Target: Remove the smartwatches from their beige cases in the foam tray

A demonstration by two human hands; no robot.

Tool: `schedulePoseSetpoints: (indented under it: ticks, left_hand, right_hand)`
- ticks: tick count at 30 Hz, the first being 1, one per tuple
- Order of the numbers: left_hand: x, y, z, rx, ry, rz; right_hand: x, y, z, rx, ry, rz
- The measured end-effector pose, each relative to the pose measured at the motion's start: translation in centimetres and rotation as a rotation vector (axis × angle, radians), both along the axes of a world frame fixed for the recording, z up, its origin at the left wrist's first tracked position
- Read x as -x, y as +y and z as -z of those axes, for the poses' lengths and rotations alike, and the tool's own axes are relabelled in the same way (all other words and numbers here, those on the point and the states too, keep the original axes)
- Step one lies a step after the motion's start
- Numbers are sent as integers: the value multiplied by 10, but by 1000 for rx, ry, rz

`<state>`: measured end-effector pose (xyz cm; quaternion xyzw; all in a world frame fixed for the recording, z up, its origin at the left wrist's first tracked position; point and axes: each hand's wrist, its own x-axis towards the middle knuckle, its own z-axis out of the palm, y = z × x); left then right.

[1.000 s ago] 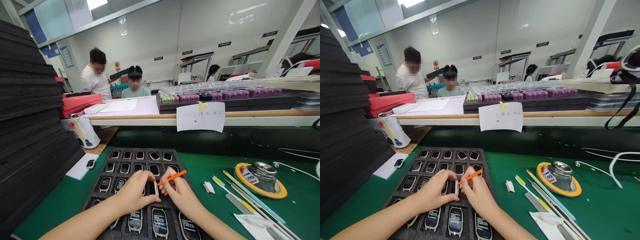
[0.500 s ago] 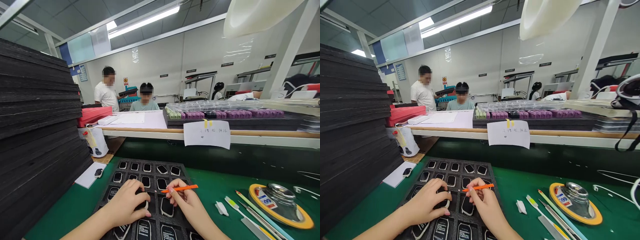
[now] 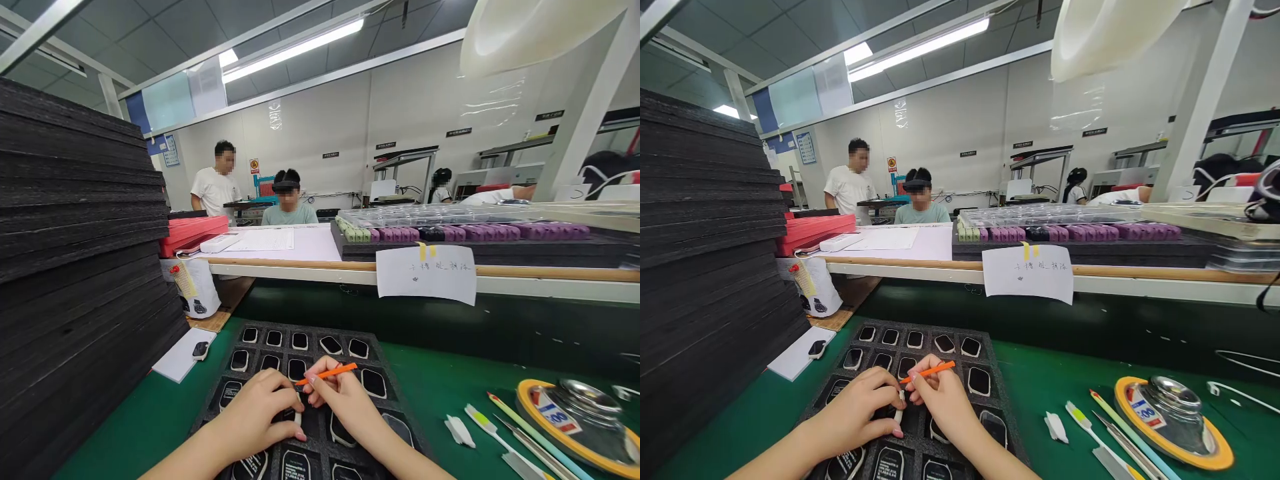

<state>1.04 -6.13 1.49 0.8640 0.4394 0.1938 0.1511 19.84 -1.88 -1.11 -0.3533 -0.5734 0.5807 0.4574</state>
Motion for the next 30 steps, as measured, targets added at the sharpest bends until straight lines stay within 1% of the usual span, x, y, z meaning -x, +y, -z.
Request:
schedulePoseSetpoints:
  ticks: [7,13,23,27,30]
  left_hand:
    - [3,2,6,102,-144,-104]
    - [3,4,8,179,-194,-125]
    - [0,0,4,198,-196,-180]
    - [-2,0,7,189,-204,-203]
    - [-2,1,10,173,-217,-203]
  right_hand:
    - [-7,-4,5,4,-30,16]
    - [-7,-7,6,-5,-71,-10]
    - [-7,-6,14,-96,-160,-53]
    - [-7,-5,17,-114,-178,-67]
    - [-7,-2,22,-120,-187,-75]
